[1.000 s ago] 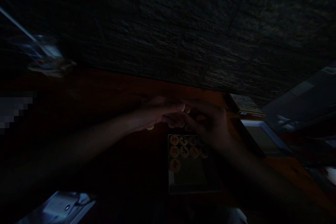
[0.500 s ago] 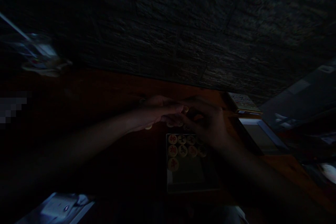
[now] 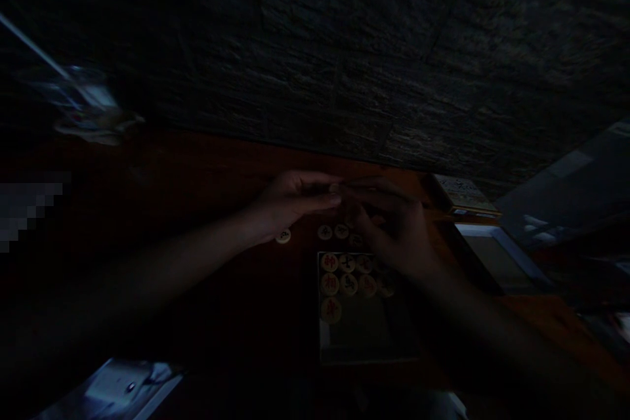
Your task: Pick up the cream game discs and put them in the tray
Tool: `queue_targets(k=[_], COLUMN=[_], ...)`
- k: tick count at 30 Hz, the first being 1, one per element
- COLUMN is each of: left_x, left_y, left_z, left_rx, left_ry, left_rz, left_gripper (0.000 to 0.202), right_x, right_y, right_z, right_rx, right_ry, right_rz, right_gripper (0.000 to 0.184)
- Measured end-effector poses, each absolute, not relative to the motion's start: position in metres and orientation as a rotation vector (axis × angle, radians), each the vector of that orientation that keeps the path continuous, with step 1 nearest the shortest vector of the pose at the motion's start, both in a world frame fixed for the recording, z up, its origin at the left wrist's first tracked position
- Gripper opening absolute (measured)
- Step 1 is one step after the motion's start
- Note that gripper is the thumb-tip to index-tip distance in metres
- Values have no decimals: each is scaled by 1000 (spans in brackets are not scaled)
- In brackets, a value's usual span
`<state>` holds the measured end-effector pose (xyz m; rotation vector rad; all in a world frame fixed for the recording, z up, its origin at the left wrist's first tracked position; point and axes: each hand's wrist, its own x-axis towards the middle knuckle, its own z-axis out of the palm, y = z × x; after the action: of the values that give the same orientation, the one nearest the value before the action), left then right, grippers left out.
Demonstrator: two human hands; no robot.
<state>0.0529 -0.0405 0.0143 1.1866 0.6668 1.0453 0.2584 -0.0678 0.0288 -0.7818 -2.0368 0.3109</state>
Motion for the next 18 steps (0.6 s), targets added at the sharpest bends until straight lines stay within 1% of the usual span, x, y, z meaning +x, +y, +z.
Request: queue_targets(k=[3,6,13,18], left_x=[53,53,53,55], left_y=[-40,-40,-45,-50], left_z=[13,12,17,20], left_rx=[1237,1287,1249,1281], left_ry=[708,766,783,788], left_rz=[1069,1090,1134,1119], left_gripper=[42,44,39,38], right_x=[258,258,257,254], right_y=[-67,-65,-66,-65], right_z=[27,23,18,19], right_rx=[-861,-940,-1105,-1125], right_ry=[-1964,-1915,-1749,-1669], right_rz=[361,435,715,785], right_gripper=[22,20,27,30])
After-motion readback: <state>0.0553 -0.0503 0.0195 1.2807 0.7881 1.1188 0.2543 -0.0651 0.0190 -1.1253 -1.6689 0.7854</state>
